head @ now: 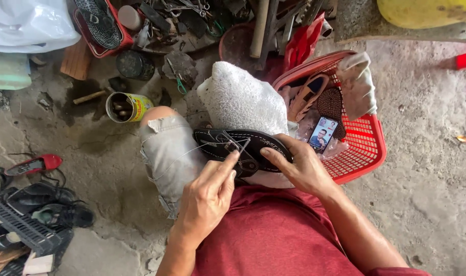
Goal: Hand-sewing the sole of a black sandal using a needle and thread in a workshop.
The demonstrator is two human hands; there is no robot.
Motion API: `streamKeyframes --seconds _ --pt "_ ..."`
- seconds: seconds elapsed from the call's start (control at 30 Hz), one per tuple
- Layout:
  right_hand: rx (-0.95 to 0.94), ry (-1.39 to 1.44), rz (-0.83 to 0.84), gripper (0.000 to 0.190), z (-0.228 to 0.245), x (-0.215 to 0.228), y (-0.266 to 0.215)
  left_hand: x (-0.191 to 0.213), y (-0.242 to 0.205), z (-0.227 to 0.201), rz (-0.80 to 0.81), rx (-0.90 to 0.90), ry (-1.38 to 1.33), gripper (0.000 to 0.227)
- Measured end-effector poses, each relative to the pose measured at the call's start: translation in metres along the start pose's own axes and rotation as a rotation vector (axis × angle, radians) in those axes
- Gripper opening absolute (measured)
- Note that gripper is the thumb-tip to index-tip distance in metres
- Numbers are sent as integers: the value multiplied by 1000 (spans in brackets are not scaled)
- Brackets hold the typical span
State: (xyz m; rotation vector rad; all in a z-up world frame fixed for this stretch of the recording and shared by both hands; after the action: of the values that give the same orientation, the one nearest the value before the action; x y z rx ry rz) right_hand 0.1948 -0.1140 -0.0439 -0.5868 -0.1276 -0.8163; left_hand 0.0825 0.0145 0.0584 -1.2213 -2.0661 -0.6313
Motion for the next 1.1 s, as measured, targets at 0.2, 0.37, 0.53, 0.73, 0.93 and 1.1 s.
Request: streamKeyframes --seconds 0.2,0.37,0.53,0.73,0.93,1.1 --pt "35 63 -20 25 7 0 -1 -5 2 -1 -39 -52 92 50" --pt "-25 26 -28 24 0 -1 0 -9 3 -1 -33 -71 109 52" --pt "-22 29 -26 23 2 0 0 -8 4 -2 -28 -63 108 51" --pt "4 8 -40 23 9 1 -4 -10 4 2 4 -60 96 49" --pt "285 -54 -108 24 50 -10 -20 4 3 24 127 -74 27 41" --pt "618 -190 -199 29 80 -33 -26 26 16 34 144 -81 102 41"
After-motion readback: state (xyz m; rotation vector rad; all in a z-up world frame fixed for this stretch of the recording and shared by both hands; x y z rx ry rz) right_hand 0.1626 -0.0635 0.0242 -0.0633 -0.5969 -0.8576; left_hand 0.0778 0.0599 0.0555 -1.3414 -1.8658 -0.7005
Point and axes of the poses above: each hand's wrist, its own y-axis towards the middle knuckle, its own x-axis out of the back of the hand, z = x × y, the point moved 10 cm from there along y, towards the middle knuckle, and after that the axes turned 11 degrees about -z, right-handed, at the moved point
